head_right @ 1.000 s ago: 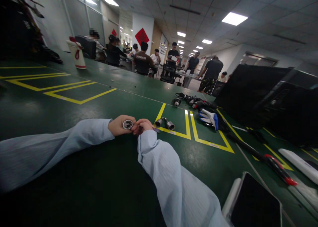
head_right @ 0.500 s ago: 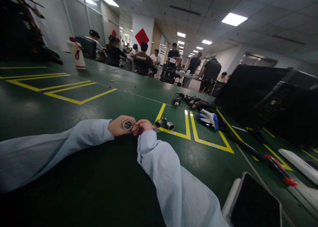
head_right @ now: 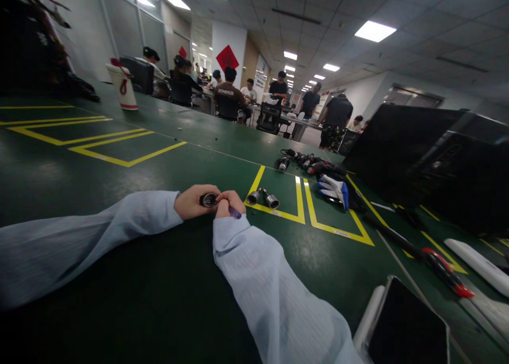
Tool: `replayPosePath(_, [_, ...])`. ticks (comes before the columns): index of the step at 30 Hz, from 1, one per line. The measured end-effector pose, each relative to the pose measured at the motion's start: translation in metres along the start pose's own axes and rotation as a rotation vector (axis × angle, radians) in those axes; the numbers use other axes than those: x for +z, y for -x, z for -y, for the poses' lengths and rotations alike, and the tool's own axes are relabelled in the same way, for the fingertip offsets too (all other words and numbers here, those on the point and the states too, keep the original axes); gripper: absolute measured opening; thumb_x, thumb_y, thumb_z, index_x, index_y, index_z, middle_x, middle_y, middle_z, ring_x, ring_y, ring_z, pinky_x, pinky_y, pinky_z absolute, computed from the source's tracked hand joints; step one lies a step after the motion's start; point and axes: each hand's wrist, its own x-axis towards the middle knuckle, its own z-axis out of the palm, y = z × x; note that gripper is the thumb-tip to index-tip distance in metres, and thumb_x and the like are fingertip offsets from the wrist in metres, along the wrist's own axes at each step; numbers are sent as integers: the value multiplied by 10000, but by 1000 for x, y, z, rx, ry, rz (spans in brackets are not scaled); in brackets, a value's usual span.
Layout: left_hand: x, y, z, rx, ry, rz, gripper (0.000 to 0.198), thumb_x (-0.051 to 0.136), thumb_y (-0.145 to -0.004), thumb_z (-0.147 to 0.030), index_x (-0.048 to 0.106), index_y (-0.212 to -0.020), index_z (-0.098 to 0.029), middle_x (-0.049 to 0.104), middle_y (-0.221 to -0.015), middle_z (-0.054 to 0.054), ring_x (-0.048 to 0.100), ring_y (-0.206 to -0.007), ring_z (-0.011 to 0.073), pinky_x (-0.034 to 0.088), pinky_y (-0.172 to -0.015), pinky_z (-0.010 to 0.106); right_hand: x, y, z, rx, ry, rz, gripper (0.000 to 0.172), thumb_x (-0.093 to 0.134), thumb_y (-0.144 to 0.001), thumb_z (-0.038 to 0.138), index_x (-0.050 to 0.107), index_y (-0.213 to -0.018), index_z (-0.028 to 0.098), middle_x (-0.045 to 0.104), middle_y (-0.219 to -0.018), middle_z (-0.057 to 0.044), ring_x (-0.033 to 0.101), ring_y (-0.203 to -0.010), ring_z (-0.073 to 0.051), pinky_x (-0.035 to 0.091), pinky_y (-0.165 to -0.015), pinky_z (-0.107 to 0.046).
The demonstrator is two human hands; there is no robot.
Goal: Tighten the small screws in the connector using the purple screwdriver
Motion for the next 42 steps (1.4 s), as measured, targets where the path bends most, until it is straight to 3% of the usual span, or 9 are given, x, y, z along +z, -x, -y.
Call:
replayPosePath(7, [2,1,6,-8,-19,64,276,576,-688,-365,479,-563,-138,465,-514,-41,427,-486,73,311,-454,174,0,5,3,-60,138,47,154,417,-626,169,545,-559,221,512,-500,46,495,-535,-136,392,-553,-238])
replayPosePath(14, [2,0,8,17,-8,108,203,555,-684,-298,508,-575,-132,472,-506,-42,427,-482,75,313,-450,170,2,5,4,-98,104,62,156,422,-613,152,544,-539,215,538,-539,42,508,-545,-124,404,-559,-226])
replayPosePath(23, [0,2,2,48,-38,104,98,547,-651,-212,513,-591,-143,506,-539,-36,463,-510,81,351,-492,177,-3,0,11,181,-189,137,159,403,-576,126,526,-496,186,483,-319,74,429,-321,-78,341,-386,-181])
replayPosePath(33, [0,4,2,-5,-7,6,115,561,-674,-224,525,-610,-136,532,-545,-26,467,-507,77,360,-480,172,-3,3,14,96,-148,146,171,423,-569,108,540,-468,181,494,-324,69,434,-342,-77,361,-411,-185])
replayPosePath(38, [-1,4,1,-3,40,15,122,573,-675,-238,542,-641,-125,551,-570,-10,488,-522,86,376,-489,180,-5,4,18,167,-263,179,138,423,-573,127,529,-499,177,531,-344,60,438,-338,-75,333,-373,-175])
replayPosePath(42, [-1,3,0,17,50,26,128,568,-678,-239,540,-639,-120,546,-571,-8,482,-520,84,377,-492,183,-5,4,17,141,-235,153,145,421,-580,114,534,-511,174,518,-331,69,448,-338,-70,352,-384,-166])
